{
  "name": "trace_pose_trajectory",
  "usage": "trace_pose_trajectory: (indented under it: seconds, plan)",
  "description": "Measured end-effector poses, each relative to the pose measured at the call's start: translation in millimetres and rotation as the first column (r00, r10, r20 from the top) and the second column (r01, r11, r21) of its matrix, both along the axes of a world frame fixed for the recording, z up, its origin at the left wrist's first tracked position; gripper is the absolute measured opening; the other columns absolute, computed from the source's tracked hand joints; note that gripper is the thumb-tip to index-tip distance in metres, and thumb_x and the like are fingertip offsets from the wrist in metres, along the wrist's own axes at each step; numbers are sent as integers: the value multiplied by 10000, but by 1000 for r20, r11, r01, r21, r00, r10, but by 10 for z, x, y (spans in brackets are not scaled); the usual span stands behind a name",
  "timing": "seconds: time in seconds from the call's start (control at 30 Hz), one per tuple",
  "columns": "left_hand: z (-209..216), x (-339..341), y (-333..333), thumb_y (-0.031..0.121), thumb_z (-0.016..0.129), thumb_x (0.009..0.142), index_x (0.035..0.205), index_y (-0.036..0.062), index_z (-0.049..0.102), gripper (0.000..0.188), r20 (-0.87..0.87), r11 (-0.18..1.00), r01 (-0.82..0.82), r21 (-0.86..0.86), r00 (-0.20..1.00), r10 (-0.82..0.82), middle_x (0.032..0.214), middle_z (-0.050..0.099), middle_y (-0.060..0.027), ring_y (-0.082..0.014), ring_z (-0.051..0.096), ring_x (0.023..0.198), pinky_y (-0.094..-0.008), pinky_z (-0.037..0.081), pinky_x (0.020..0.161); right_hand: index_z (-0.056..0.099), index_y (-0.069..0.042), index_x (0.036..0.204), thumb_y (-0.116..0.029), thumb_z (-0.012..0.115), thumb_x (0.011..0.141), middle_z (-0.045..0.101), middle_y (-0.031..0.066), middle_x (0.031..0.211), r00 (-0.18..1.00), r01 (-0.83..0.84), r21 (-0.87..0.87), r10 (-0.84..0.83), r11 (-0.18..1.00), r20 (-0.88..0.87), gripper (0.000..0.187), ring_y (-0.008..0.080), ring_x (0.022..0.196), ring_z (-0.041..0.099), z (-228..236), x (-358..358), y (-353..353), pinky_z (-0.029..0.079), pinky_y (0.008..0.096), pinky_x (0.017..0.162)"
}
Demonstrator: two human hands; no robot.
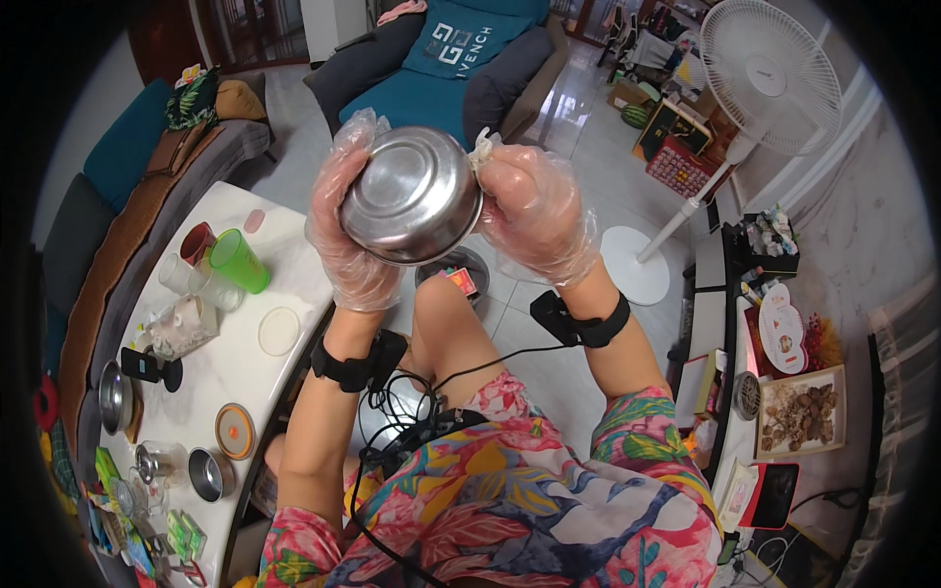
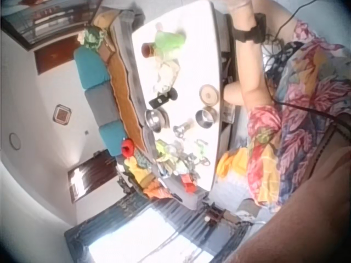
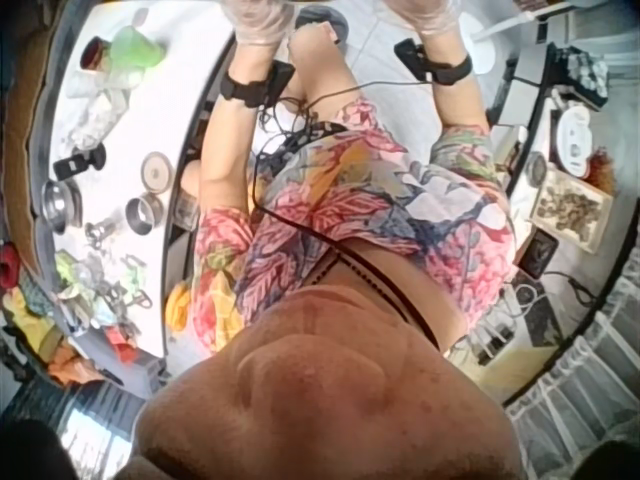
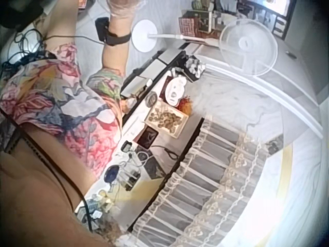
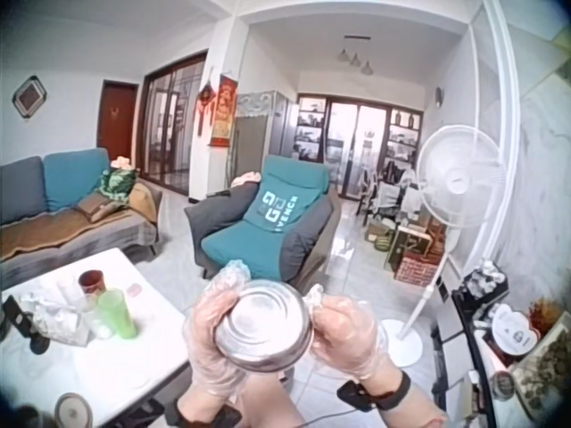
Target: Wiping and cleaning small metal and plastic bowl components with a white cloth while wearing plastic gloves.
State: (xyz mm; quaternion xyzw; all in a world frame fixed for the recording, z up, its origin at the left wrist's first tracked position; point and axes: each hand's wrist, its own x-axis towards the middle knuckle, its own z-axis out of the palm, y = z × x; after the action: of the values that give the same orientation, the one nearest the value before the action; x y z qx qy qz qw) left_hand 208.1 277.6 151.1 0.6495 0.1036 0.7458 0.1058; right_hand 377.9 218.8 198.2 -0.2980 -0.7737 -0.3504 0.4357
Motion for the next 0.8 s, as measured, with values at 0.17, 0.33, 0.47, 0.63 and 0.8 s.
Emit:
trace_pose_trajectory:
  seconds: [0.17, 0.33, 0.47, 0.63, 0.8]
  plan:
    - [19, -25, -35, 152, 711, 749, 1131, 48, 517, 440, -51, 999, -32, 36, 998, 34, 1127, 581, -161, -317, 542, 1094, -415, 400, 964, 519, -63, 923, 93, 676, 573, 586, 115, 838, 1000, 4, -30, -5, 1000, -30, 413, 293, 681, 588, -14, 8, -41, 480, 354, 573]
    - [69, -20, -135, 90, 741, 678, 1165, 100, 530, 531, -98, 991, -59, 121, 993, 71, 1201, 539, -161, -346, 535, 1121, -392, 472, 888, 523, -66, 968, 0, 733, 640, 587, 103, 903, 990, -22, -61, 13, 998, -143, 395, 261, 776, 564, -34, 28, -24, 440, 321, 649]
    - [38, 9, -151, 67, 747, 659, 1183, 115, 524, 572, -103, 987, -77, 139, 990, 92, 1270, 478, -174, -364, 525, 1127, -402, 477, 891, 514, -58, 973, -54, 753, 651, 563, 95, 895, 984, -63, -20, 59, 998, -170, 401, 244, 791, 545, -18, 8, 24, 426, 316, 687]
    - [10, -16, -128, 69, 746, 661, 1190, 118, 518, 578, -107, 984, -92, 156, 988, 109, 1275, 472, -171, -358, 530, 1119, -396, 483, 881, 511, -57, 974, -72, 767, 644, 551, 89, 893, 981, -79, -48, 69, 996, -182, 418, 232, 795, 537, -24, -20, 33, 423, 309, 689]
    - [10, 3, -142, 66, 744, 661, 1192, 120, 516, 581, -107, 986, -81, 144, 989, 97, 1277, 467, -174, -356, 529, 1114, -393, 482, 882, 512, -61, 978, -80, 772, 640, 543, 85, 895, 985, -67, -42, 60, 997, -161, 427, 226, 784, 528, -14, 6, 50, 420, 305, 686]
